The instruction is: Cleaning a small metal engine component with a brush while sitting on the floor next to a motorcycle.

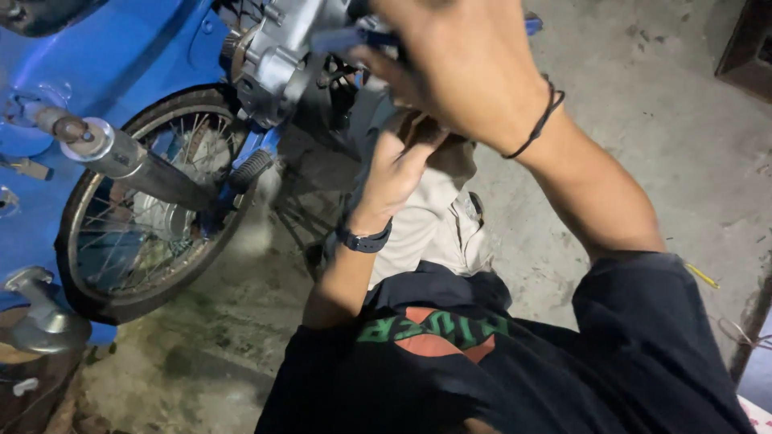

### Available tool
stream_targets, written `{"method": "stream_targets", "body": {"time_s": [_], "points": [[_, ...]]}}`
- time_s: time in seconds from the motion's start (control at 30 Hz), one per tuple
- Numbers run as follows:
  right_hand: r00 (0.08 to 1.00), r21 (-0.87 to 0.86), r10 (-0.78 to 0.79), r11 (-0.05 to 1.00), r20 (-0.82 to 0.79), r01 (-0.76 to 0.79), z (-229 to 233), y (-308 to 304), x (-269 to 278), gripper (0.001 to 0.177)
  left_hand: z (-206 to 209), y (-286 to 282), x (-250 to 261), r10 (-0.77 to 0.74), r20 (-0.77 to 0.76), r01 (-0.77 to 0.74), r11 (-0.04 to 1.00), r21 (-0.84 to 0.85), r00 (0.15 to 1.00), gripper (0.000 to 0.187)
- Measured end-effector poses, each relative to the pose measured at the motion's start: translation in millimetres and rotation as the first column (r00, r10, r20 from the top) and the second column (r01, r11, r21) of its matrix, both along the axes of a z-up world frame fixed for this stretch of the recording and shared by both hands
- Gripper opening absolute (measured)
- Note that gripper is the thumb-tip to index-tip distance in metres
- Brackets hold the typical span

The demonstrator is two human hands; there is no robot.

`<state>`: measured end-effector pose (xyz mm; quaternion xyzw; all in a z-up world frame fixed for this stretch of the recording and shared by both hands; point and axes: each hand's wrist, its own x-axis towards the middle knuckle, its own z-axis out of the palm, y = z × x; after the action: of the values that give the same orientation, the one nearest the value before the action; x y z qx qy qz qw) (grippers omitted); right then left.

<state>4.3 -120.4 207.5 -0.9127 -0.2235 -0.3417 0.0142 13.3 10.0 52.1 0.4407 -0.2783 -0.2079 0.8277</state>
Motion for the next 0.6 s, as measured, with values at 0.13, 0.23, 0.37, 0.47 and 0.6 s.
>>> {"method": "stream_targets", "body": {"time_s": [0.13,0.23,0.37,0.47,0.6], "points": [[0.99,-0.339,-0.068,0.935,0.12,0.106,-9,11,-4,0.029,-36,-1,3,0.125,0.02,-0.126,0.965,0.231,0.992,0.036],[0.986,-0.43,0.086,0.902,0.144,-0.016,-3,12,-12,0.019,-28,19,2,0.053,0.367,-0.214,0.885,0.413,0.929,0.033],[0.967,-0.516,0.212,0.849,0.141,-0.111,7,-2,-28,0.023,-223,-32,43,-0.577,0.807,-0.99,0.129,-0.064,-0.127,0.037],[0.931,-0.477,0.344,0.843,0.12,-0.25,12,-5,-46,0.015,-187,-27,33,-0.749,0.603,-0.936,0.066,-0.345,-0.274,0.034],[0.954,-0.494,0.271,0.852,0.127,-0.176,6,4,-65,0.025,-142,-19,9,-0.977,0.003,-0.527,0.113,-0.842,-0.215,0.035]]}}
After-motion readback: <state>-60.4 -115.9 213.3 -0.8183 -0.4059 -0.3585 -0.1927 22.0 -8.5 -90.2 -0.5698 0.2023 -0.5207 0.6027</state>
